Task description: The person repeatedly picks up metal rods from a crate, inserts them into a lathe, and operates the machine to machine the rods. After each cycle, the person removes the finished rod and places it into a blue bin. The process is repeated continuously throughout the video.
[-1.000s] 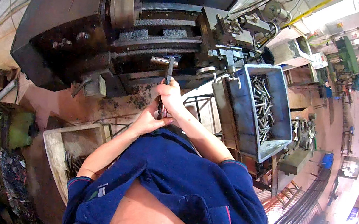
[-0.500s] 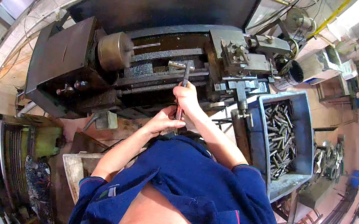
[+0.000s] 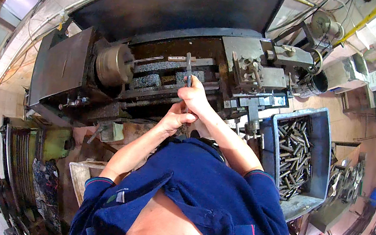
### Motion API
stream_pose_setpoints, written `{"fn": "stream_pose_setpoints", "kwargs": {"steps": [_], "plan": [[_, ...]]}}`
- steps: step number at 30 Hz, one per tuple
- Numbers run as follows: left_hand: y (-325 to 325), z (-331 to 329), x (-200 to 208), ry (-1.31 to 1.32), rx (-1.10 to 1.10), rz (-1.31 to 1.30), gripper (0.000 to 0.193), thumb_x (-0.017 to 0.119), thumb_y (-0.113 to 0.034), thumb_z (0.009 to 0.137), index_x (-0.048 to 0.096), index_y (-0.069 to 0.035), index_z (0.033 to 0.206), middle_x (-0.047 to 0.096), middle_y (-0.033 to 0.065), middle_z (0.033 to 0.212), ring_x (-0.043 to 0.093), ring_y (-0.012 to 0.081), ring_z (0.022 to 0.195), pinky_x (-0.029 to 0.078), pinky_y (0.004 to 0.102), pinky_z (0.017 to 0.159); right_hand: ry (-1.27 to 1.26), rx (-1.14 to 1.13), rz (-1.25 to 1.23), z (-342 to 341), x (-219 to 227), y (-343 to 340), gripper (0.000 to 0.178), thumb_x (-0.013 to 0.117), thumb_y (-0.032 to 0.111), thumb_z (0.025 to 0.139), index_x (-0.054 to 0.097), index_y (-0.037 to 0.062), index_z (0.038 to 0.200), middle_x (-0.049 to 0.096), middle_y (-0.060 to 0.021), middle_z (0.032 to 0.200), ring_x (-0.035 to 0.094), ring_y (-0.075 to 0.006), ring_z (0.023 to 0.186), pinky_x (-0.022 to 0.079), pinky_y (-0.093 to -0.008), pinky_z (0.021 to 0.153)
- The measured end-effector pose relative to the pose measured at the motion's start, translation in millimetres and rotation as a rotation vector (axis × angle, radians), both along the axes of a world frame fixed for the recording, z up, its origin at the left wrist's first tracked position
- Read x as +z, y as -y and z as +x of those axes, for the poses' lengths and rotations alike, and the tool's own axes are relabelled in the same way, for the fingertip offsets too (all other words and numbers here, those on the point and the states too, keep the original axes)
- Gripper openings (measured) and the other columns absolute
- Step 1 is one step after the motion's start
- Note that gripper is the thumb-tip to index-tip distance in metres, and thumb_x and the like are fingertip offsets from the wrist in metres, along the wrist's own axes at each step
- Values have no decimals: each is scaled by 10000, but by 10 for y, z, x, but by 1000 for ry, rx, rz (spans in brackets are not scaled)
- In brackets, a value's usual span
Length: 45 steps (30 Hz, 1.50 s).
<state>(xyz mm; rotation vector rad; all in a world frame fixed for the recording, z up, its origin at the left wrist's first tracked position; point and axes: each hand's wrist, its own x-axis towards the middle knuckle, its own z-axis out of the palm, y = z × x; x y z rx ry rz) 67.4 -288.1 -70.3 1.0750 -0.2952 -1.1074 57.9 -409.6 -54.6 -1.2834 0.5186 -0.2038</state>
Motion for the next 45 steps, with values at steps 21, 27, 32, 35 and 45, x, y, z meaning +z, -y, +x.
{"fn": "stream_pose_setpoints", "kwargs": {"steps": [21, 27, 32, 35, 45], "plan": [[-534, 312, -61, 99, 116, -3, 463, 728, -226, 614, 528, 4, 962, 590, 42, 764, 569, 124, 667, 456, 232, 577, -171, 184, -267, 474, 298, -568, 342, 547, 124, 605, 490, 0, 918, 474, -52, 683, 454, -152, 636, 378, -295, 535], [-398, 247, -72, 49, 63, -63, 545, 755, -241, 619, 493, 8, 1026, 567, 23, 824, 550, 115, 755, 445, 240, 678, -149, 72, -158, 362, 219, -435, 239, 562, 122, 599, 488, 10, 797, 505, -83, 701, 486, -172, 684, 410, -293, 603], [-551, 335, -26, 108, 96, -40, 552, 762, -256, 606, 505, 19, 1010, 564, 34, 878, 554, 119, 794, 460, 238, 690, -223, 151, -238, 471, 302, -593, 230, 563, 140, 605, 483, 14, 781, 502, -80, 708, 480, -177, 694, 408, -311, 620], [-496, 317, -93, 58, 56, -84, 589, 782, -259, 589, 502, 25, 1022, 574, 40, 890, 561, 131, 818, 473, 243, 714, -166, 104, -313, 420, 166, -519, 227, 553, 135, 608, 489, 8, 785, 511, -83, 716, 482, -174, 703, 410, -310, 634], [-563, 370, -82, 75, 78, -77, 600, 792, -300, 579, 513, 19, 1004, 572, 49, 914, 569, 131, 823, 471, 239, 710, -173, 114, -246, 493, 262, -629, 226, 535, 105, 600, 456, 30, 798, 430, -14, 645, 409, -124, 610, 342, -282, 514]]}}
